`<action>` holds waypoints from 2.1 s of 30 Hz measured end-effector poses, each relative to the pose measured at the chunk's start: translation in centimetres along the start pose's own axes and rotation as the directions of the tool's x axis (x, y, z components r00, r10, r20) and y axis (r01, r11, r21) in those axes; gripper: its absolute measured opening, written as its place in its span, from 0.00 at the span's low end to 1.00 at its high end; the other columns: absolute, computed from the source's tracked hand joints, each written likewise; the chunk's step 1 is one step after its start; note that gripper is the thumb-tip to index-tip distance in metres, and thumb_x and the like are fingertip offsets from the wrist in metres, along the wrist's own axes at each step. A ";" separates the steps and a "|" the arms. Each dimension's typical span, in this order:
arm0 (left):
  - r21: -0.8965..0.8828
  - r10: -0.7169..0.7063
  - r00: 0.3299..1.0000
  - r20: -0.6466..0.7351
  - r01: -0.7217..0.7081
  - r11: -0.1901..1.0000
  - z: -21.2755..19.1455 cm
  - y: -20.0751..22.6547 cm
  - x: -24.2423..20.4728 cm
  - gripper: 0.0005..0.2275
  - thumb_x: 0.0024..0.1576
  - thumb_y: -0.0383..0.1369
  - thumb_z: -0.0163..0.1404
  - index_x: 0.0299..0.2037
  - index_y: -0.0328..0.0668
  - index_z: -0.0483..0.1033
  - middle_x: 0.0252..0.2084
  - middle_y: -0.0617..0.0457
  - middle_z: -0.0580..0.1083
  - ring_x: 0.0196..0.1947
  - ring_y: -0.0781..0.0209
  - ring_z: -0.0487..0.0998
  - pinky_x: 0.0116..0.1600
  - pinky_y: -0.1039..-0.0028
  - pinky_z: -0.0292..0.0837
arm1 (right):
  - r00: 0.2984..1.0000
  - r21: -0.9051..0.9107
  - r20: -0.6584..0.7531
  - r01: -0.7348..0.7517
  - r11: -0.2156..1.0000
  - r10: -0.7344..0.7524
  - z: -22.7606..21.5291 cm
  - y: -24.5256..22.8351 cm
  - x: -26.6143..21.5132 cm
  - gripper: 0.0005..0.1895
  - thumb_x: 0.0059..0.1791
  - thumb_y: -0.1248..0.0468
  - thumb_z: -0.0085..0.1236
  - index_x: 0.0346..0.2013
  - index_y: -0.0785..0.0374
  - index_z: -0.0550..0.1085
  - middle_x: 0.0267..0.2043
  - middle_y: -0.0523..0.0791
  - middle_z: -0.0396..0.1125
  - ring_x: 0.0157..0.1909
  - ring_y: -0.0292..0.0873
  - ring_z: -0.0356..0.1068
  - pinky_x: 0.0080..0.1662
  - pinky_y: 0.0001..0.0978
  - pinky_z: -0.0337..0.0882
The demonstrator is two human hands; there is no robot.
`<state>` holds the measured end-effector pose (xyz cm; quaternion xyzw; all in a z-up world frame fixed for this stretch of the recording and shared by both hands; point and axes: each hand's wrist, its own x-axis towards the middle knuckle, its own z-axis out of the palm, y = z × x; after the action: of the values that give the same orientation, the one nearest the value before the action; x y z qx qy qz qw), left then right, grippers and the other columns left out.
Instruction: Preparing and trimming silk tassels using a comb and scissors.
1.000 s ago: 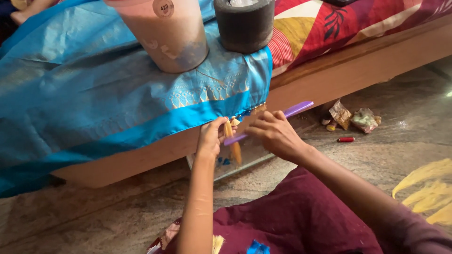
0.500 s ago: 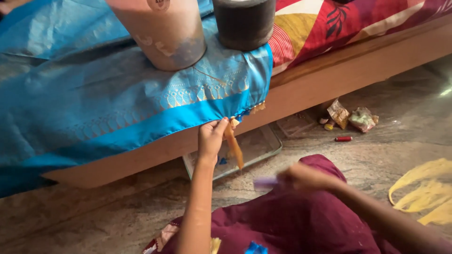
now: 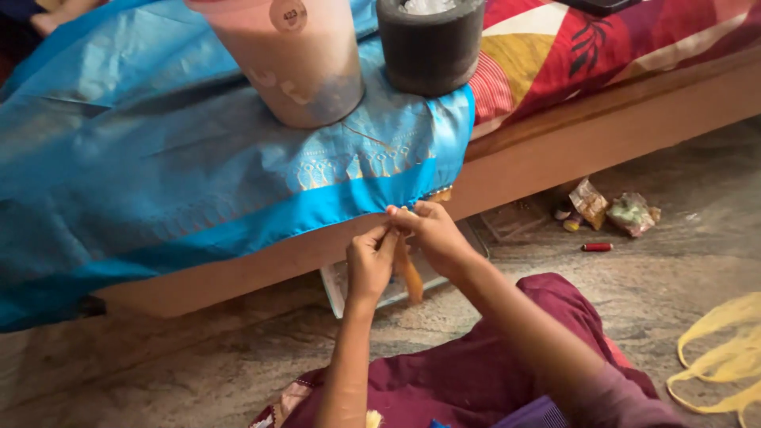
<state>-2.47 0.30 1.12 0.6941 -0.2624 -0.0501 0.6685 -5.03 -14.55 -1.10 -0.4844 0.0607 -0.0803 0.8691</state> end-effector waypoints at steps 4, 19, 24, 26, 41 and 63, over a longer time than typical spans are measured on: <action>0.212 -0.004 0.996 -0.087 0.023 0.977 0.0 -1.4 0.1 0.11 0.61 0.30 0.52 0.47 0.29 0.83 0.27 0.50 0.80 0.30 0.64 0.79 0.34 0.69 0.74 | 0.972 -0.257 -0.094 0.186 0.948 -0.216 0.5 2.0 0.4 0.12 0.54 0.61 0.61 0.34 0.68 0.78 0.27 0.36 0.69 0.29 0.28 0.63 0.31 0.23 0.61; -0.410 -0.205 0.971 0.126 0.239 0.880 0.1 -5.2 2.9 0.08 0.60 0.30 0.53 0.36 0.33 0.83 0.33 0.56 0.79 0.35 0.69 0.76 0.46 0.77 0.70 | 0.991 -0.164 0.035 0.130 0.978 -0.126 -0.4 3.6 -1.4 0.13 0.58 0.61 0.49 0.49 0.65 0.77 0.44 0.38 0.73 0.46 0.29 0.69 0.50 0.25 0.69; -0.329 -0.162 0.987 0.005 0.155 0.932 1.0 -3.2 1.6 0.10 0.62 0.31 0.53 0.41 0.30 0.83 0.34 0.57 0.78 0.36 0.73 0.74 0.45 0.79 0.69 | 0.993 -0.423 -0.009 0.100 0.901 -0.115 -2.8 2.6 -1.5 0.10 0.49 0.72 0.51 0.42 0.68 0.78 0.37 0.44 0.74 0.40 0.36 0.73 0.46 0.29 0.72; -0.293 -0.147 0.988 -0.037 0.130 0.947 0.9 -1.4 1.1 0.11 0.62 0.32 0.53 0.44 0.31 0.84 0.35 0.60 0.79 0.37 0.75 0.74 0.44 0.80 0.69 | 0.968 -0.541 -0.101 0.140 0.829 -0.230 -2.6 0.8 -1.7 0.17 0.40 0.79 0.49 0.40 0.68 0.79 0.39 0.44 0.76 0.42 0.33 0.75 0.48 0.27 0.72; -0.294 -0.157 0.982 -0.103 0.121 0.948 0.6 -1.9 1.1 0.12 0.60 0.32 0.54 0.46 0.30 0.83 0.38 0.61 0.80 0.39 0.76 0.75 0.47 0.82 0.70 | 0.430 -0.817 0.482 0.536 -0.213 -0.763 5.6 -10.8 -4.5 0.08 0.47 0.74 0.63 0.40 0.64 0.80 0.36 0.48 0.72 0.38 0.49 0.73 0.41 0.39 0.74; -0.137 -0.151 0.974 -0.169 0.129 0.982 0.9 -1.5 0.5 0.12 0.60 0.34 0.55 0.45 0.30 0.84 0.34 0.60 0.79 0.35 0.75 0.73 0.41 0.80 0.70 | 0.438 -0.778 0.557 0.572 -0.260 -0.706 8.3 -13.9 -6.8 0.12 0.44 0.70 0.60 0.43 0.69 0.76 0.39 0.53 0.71 0.42 0.55 0.72 0.43 0.44 0.73</action>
<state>-2.01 -0.81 -0.31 0.6695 -0.1482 -0.0511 0.7261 -11.33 -13.43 15.27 -0.8365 -0.1218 -0.4980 0.1934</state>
